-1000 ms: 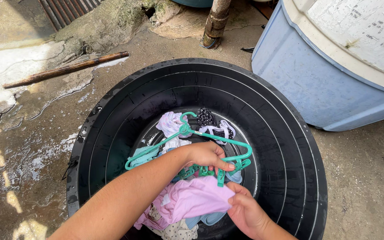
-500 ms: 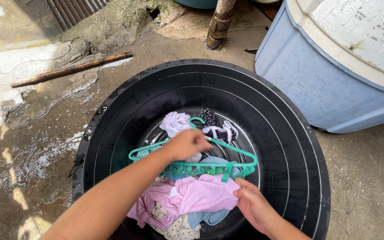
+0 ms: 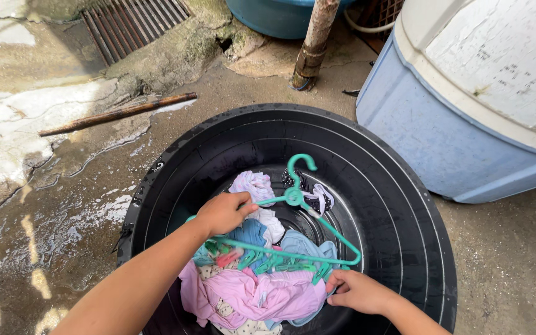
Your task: The person picks up small clothing items from a basin and attaches them to individual clips on a green plastic hanger by hand.
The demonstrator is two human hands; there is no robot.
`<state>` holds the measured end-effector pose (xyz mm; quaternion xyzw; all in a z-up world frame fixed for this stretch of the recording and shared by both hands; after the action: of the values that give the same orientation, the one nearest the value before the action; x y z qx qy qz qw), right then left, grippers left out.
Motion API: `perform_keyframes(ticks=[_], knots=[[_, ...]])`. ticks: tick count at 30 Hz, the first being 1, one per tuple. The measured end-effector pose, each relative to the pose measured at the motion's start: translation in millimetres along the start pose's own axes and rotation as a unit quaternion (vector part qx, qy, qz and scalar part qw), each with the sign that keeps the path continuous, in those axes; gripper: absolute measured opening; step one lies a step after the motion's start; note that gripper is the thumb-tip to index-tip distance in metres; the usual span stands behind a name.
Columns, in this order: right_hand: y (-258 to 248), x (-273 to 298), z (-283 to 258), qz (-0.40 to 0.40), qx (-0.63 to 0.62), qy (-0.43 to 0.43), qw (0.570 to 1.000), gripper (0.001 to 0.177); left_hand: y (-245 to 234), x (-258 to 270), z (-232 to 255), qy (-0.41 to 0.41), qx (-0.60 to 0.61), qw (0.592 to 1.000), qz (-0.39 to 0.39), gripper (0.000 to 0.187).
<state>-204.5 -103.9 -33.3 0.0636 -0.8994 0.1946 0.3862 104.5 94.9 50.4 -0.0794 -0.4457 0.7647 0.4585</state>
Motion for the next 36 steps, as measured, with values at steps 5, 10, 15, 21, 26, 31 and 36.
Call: perform_keyframes(ticks=[5,10,15,21,26,31,36], knots=[[-28.1,5.2,11.4,-0.059,-0.026,0.057,0.996,0.048,-84.8,21.2,71.0,0.107,0.012,0.991,0.082,0.033],[-62.5,7.9,-44.1,0.111,-0.179,-0.023,0.977,0.056,-169.6,42.9,133.0,0.225,0.007,0.957,0.184,0.032],[-105.5,25.9,-111.3,0.236,-0.295,-0.151,0.913,0.057,-239.6,59.3,159.9,0.184,0.041,0.944,0.270,0.030],[-139.4,59.3,-142.7,0.274,-0.151,-0.214,0.925,0.040,-309.4,78.4,181.5,0.247,0.091,0.893,0.366,0.026],[-183.6,91.9,-137.7,0.279,0.183,-0.124,0.934,0.040,-322.8,88.2,183.7,0.203,0.081,0.895,0.389,0.027],[-256.0,173.1,-152.3,0.442,-0.208,-0.267,0.831,0.031,-332.1,90.4,169.6,0.141,0.062,0.901,0.406,0.029],[-249.0,201.9,-168.9,0.292,-0.269,-0.383,0.834,0.032,-330.2,78.9,158.1,0.185,0.139,0.887,0.399,0.030]])
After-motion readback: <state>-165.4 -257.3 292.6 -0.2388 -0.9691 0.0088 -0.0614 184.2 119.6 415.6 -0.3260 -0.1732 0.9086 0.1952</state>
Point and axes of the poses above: each hand's wrist, its own x-axis away from the middle knuckle, its own y-axis out of the palm, z = x × y, the point moved 5 cm from there along -x, towards the middle knuckle, and after that the axes turned 1 degree about -z, right-handed, at the moved point
